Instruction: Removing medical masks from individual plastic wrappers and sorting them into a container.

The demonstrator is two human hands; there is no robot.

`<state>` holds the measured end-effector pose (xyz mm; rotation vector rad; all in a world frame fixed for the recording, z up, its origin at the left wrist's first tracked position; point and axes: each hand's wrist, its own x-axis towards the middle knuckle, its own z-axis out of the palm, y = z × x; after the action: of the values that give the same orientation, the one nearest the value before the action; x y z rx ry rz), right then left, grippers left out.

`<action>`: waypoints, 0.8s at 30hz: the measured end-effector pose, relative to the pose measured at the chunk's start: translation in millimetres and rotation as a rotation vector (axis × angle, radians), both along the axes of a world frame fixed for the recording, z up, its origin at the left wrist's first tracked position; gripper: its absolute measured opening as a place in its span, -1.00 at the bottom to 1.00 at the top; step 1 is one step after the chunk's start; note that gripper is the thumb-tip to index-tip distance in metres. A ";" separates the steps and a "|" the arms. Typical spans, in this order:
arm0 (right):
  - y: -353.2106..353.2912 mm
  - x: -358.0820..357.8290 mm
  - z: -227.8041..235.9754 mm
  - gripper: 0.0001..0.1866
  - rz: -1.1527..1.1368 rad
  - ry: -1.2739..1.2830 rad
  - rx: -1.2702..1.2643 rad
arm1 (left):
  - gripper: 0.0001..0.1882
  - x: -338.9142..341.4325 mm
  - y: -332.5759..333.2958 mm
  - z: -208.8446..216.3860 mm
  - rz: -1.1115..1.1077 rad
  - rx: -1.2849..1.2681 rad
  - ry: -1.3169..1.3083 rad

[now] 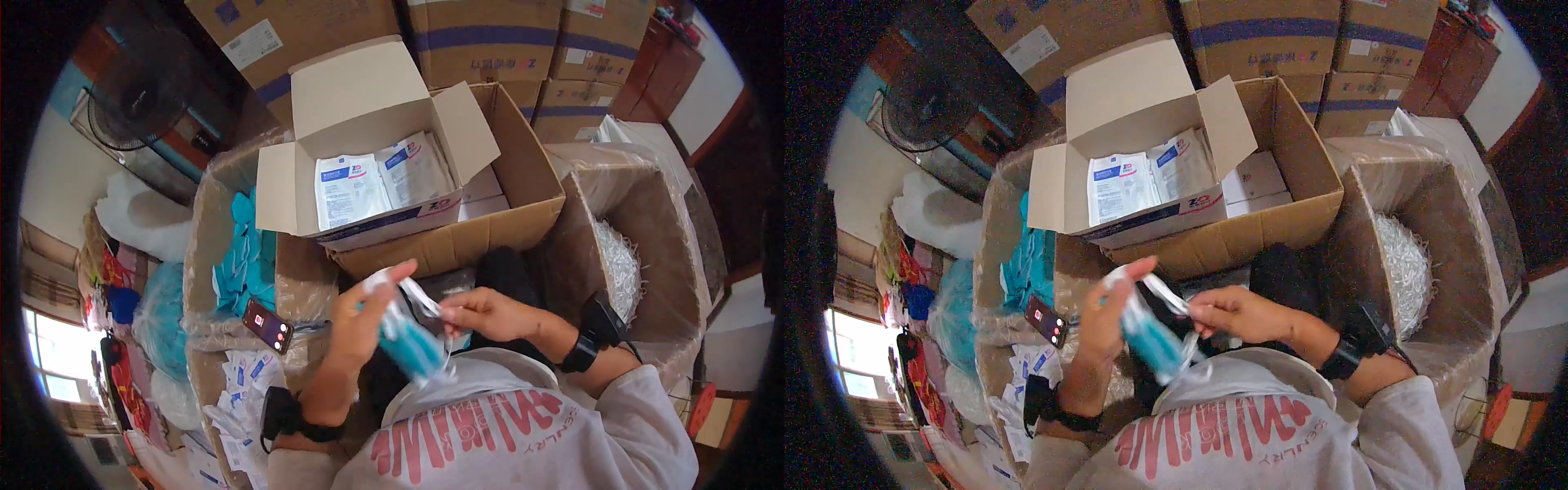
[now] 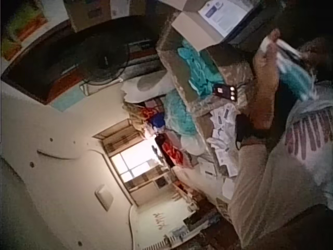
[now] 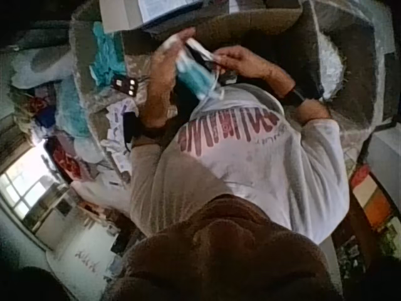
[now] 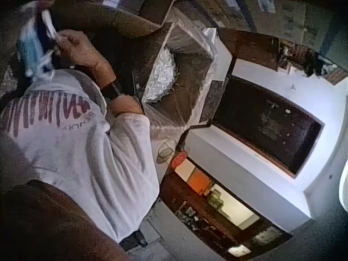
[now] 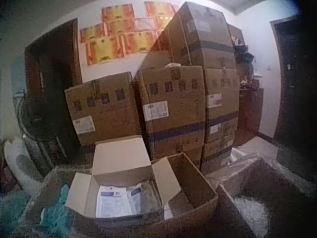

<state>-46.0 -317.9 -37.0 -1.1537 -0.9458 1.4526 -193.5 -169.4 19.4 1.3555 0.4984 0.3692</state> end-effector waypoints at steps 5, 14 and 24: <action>-0.9 3.3 20.6 -0.73 -0.017 -0.573 0.162 | -0.67 1.4 8.5 -15.0 -0.548 0.987 0.401; -8.6 -21.1 3.6 -0.75 0.373 -0.612 0.129 | -0.67 -27.9 -8.5 -23.0 -0.853 0.904 0.417; -12.0 -20.8 18.4 -0.59 0.622 -0.370 0.019 | -0.66 -52.9 -28.0 -64.3 -0.862 0.069 0.296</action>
<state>-66.8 -329.9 -18.6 -1.1939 -1.6819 1.7305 -246.4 -197.5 -44.9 1.5654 0.1039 -0.5300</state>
